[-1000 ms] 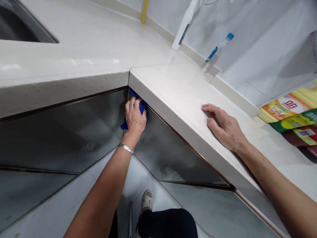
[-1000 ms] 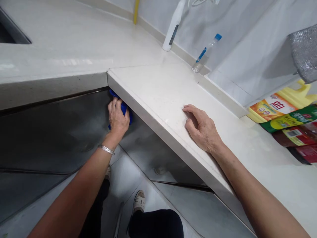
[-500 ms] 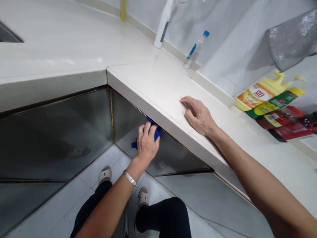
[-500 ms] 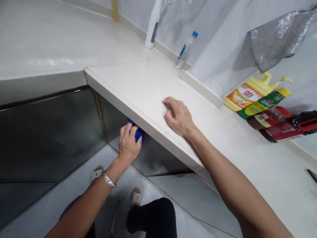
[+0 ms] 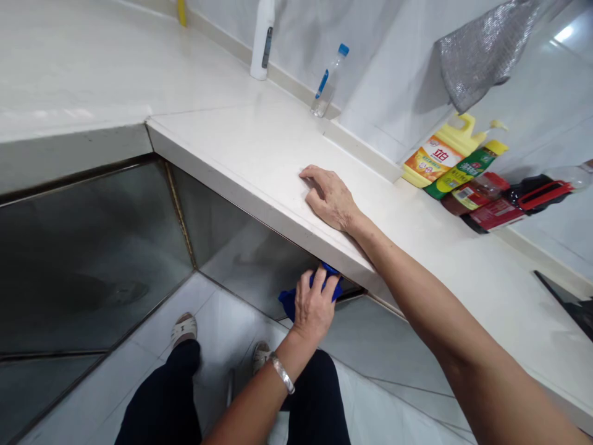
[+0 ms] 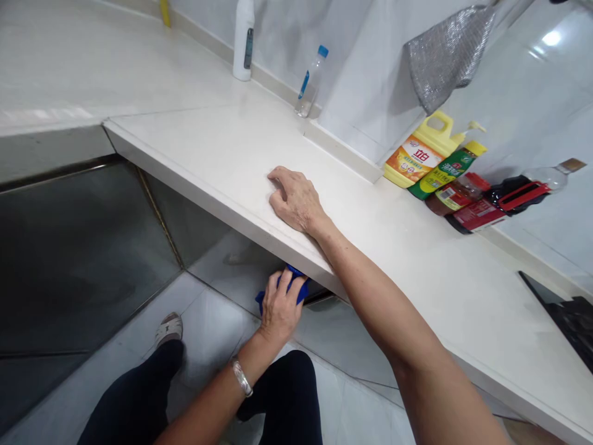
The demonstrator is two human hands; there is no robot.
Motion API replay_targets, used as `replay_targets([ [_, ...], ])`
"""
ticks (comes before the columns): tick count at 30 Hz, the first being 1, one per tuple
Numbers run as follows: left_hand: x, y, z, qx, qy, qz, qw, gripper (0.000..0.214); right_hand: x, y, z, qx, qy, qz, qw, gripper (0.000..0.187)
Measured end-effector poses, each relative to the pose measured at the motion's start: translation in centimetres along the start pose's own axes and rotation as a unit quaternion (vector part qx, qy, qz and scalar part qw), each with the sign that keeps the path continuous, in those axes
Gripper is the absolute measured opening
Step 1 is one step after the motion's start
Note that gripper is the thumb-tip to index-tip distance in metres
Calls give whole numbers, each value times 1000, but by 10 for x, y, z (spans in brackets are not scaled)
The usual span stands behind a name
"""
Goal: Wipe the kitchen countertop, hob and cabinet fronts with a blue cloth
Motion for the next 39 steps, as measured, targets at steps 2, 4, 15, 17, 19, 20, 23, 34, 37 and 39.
replay_targets([
  [2,2,-5,13,5,4,8,1000,40,1,0,1,0,-3,-7,1000,46],
  [4,4,-10,25,16,4,6,1000,38,2,0,1,1,-6,-11,1000,46],
  [15,17,-28,49,61,-39,-8,997,46,-7,-3,2,4,42,17,999,45],
  [17,15,-26,46,89,-34,7,995,44,-8,-4,6,6,68,24,997,41],
  [19,11,-23,40,114,-25,26,993,36,-7,-5,10,5,98,33,995,38],
  [20,8,-21,35,121,-20,34,992,32,-7,-5,12,4,112,39,993,37],
  [23,-5,-9,11,110,-2,58,992,27,-6,-7,16,6,147,52,988,35],
  [34,-70,60,-142,-90,85,114,986,37,-9,-8,10,14,137,59,989,36],
  [37,-82,78,-182,-123,94,132,979,37,-8,-8,5,12,103,58,993,38],
  [39,-87,88,-206,-140,93,138,976,38,-7,-7,3,12,84,54,995,39],
])
Point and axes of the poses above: each hand's wrist, its own y-axis towards the middle knuckle, its own x-axis out of the palm, z = x × y, the point moved 10 cm from there along y, towards the middle knuckle, and after that the axes turned 2 degrees about -x, right-handed, at the moved point
